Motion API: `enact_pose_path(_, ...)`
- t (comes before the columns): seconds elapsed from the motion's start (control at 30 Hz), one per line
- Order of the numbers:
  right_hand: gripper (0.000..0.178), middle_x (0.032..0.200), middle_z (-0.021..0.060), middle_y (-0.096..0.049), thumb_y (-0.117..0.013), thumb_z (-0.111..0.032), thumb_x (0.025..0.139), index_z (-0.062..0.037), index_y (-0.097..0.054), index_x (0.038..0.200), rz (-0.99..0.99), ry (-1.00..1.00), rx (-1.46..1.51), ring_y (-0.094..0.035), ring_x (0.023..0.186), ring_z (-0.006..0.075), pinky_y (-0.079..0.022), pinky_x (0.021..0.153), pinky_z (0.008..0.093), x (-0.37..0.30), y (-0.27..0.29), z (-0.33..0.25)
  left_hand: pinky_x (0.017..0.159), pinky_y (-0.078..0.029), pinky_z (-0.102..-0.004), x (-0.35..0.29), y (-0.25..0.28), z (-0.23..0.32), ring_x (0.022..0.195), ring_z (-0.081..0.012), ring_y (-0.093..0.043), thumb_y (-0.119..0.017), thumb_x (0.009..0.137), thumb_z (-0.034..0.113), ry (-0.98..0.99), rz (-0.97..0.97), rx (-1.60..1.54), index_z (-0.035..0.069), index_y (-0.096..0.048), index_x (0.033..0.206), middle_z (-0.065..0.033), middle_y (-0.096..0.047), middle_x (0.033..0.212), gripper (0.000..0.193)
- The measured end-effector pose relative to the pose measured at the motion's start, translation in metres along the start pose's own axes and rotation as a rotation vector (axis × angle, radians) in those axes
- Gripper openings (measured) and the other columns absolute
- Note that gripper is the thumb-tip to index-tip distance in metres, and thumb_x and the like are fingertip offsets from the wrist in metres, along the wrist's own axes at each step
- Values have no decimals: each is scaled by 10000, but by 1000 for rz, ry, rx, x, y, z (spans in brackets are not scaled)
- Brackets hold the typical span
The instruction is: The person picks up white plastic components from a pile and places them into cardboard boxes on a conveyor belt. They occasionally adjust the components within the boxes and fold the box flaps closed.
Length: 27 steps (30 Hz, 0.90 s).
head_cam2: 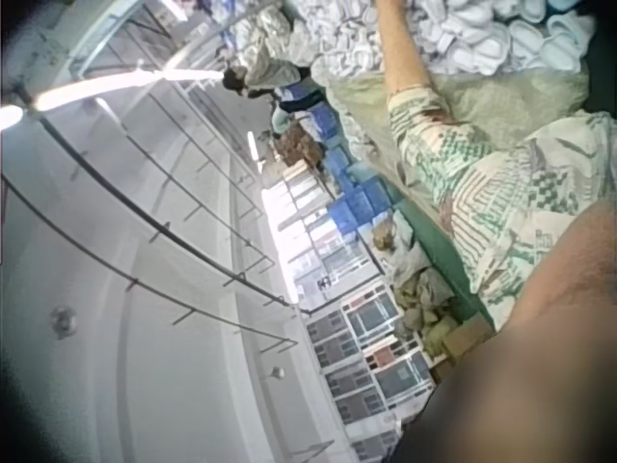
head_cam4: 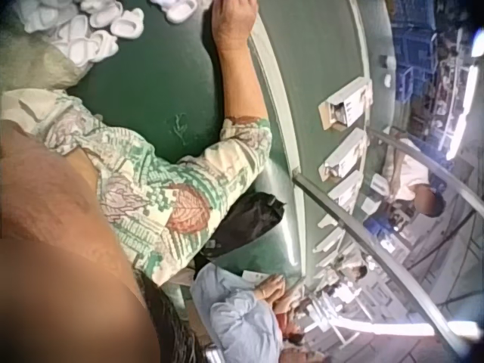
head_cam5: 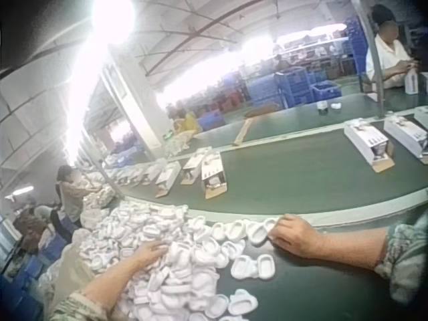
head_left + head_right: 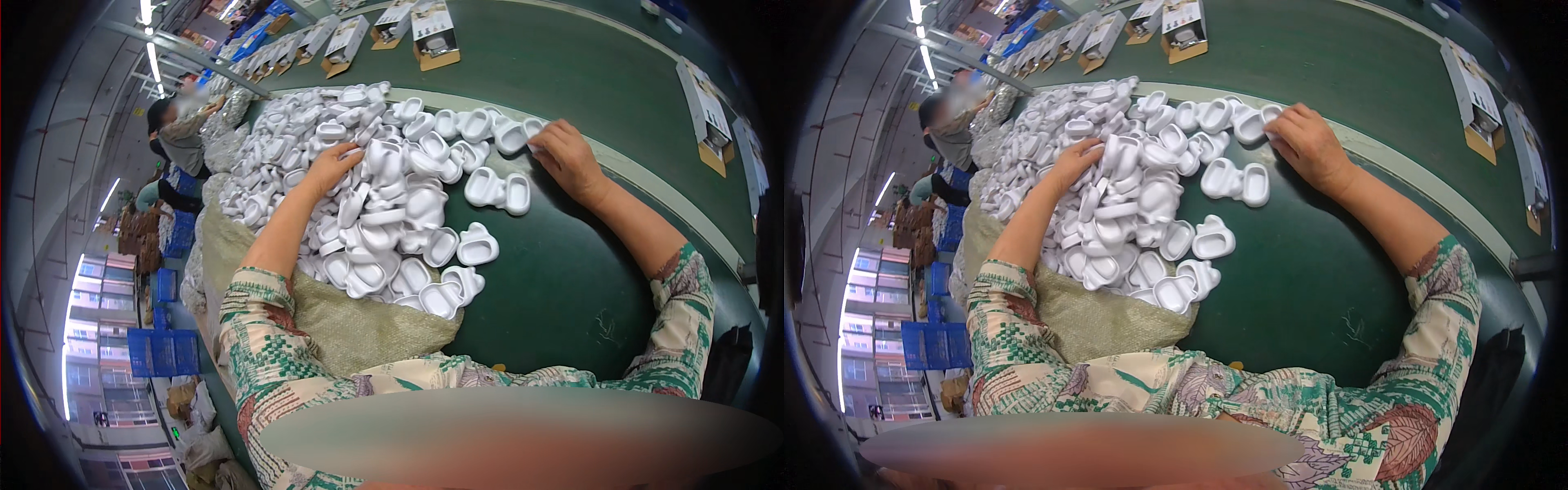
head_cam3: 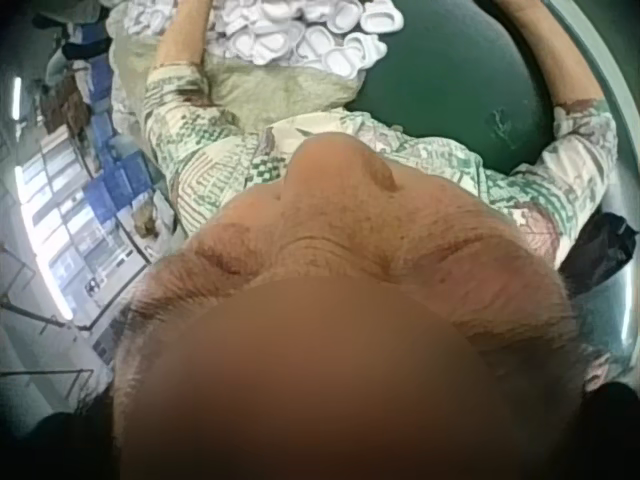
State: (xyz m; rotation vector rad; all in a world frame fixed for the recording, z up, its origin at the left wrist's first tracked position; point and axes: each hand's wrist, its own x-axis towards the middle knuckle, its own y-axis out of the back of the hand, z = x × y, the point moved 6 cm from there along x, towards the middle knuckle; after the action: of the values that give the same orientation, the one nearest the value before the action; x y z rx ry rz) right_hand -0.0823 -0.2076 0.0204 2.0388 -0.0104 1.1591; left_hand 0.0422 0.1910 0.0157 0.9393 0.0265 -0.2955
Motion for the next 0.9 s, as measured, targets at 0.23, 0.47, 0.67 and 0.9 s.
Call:
enact_pose_path(0.23, 200, 856, 117, -587, -642, -7, 731, -23, -580, 921, 56, -220, 53, -540, 849, 301, -454, 749, 372, -1, 9, 24, 924, -417, -382, -19, -30, 68, 1100, -326, -540, -593, 802, 453, -209, 127, 283, 77, -586, 1192, -171, -569, 1191, 541)
enact_pose_path(0.47, 197, 875, 96, -590, -634, -44, 749, -34, -584, 938, 98, -239, 8, -539, 869, 291, -457, 761, 372, -4, 7, 34, 1043, -313, -394, -42, -80, 108, 1286, -379, -355, -581, 839, 386, -391, 47, 212, 58, -466, 1297, -256, -391, 1363, 575)
enact_pose_path(0.67, 212, 860, 88, -587, -637, -38, 744, -46, -579, 948, 113, -214, -10, -542, 861, 286, -459, 756, 373, -6, 14, 33, 996, -365, -410, -42, 24, 46, 1217, -354, -450, -585, 847, 336, -297, 370, 603, 45, -544, 1217, -214, -477, 1310, 473)
enact_pose_path(0.9, 205, 855, 86, -601, -644, -39, 748, -59, -576, 940, 126, -199, -53, -552, 837, 286, -461, 741, 380, -3, 15, 40, 895, -430, -377, -33, 43, -101, 1064, -342, -576, -493, 844, 545, 175, 140, 322, 53, -584, 1191, -206, -619, 1113, 609)
